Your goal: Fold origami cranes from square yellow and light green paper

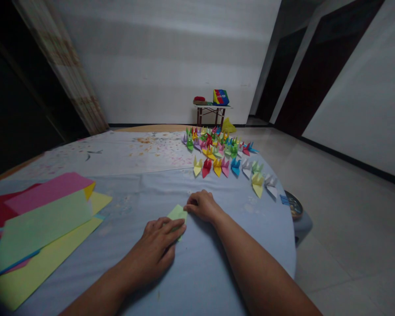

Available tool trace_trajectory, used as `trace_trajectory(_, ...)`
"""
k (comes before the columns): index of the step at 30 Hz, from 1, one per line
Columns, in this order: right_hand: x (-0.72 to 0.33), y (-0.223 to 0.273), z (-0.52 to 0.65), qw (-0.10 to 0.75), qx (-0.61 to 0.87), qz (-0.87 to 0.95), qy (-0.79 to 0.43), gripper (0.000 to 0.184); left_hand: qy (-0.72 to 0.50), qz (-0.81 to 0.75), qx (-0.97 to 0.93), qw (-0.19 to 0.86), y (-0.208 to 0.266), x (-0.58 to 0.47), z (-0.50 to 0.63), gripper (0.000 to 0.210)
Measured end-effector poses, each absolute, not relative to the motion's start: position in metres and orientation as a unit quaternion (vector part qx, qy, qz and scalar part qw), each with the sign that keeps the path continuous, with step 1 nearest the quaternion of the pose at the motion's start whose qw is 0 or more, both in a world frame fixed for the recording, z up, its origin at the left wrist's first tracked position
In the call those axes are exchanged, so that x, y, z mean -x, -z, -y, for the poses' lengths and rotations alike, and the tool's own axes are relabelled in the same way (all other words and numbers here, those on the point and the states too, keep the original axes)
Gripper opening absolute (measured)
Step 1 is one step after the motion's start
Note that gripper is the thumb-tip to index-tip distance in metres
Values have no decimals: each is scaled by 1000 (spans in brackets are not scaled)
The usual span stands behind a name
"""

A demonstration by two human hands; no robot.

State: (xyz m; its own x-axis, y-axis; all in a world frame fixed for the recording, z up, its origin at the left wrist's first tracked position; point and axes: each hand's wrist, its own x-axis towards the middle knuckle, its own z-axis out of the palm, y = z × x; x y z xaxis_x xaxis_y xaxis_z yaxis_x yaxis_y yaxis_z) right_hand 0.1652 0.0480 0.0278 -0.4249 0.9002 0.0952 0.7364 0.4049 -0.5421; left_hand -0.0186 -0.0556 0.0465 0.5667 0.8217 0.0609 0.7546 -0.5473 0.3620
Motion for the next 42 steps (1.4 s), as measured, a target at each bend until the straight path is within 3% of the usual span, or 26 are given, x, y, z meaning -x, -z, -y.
trace_trajectory(9, -162, -32, -41, 145, 522, 815, -207, 30, -97, -445, -876, 156, -49, 17, 53, 50)
trace_trajectory(25, -163, -29, -49, 174, 525, 799, -238, 17, -79, -400, -886, 220, -62, 29, 53, 46)
trace_trajectory(28, -163, -28, -49, 177, 525, 801, -229, 15, -98, -390, -887, 228, -59, 32, 49, 41)
trace_trajectory(32, -163, -27, -48, 179, 521, 807, -214, 15, -184, -408, -855, 262, -48, 40, 42, 20)
trace_trajectory(37, -163, -28, -45, 174, 524, 809, -202, 15, -273, -436, -813, 272, -34, 44, 33, 20)
trace_trajectory(42, -163, -25, -42, 191, 525, 808, -185, 16, -267, -413, -847, 203, -29, 43, 30, 25)
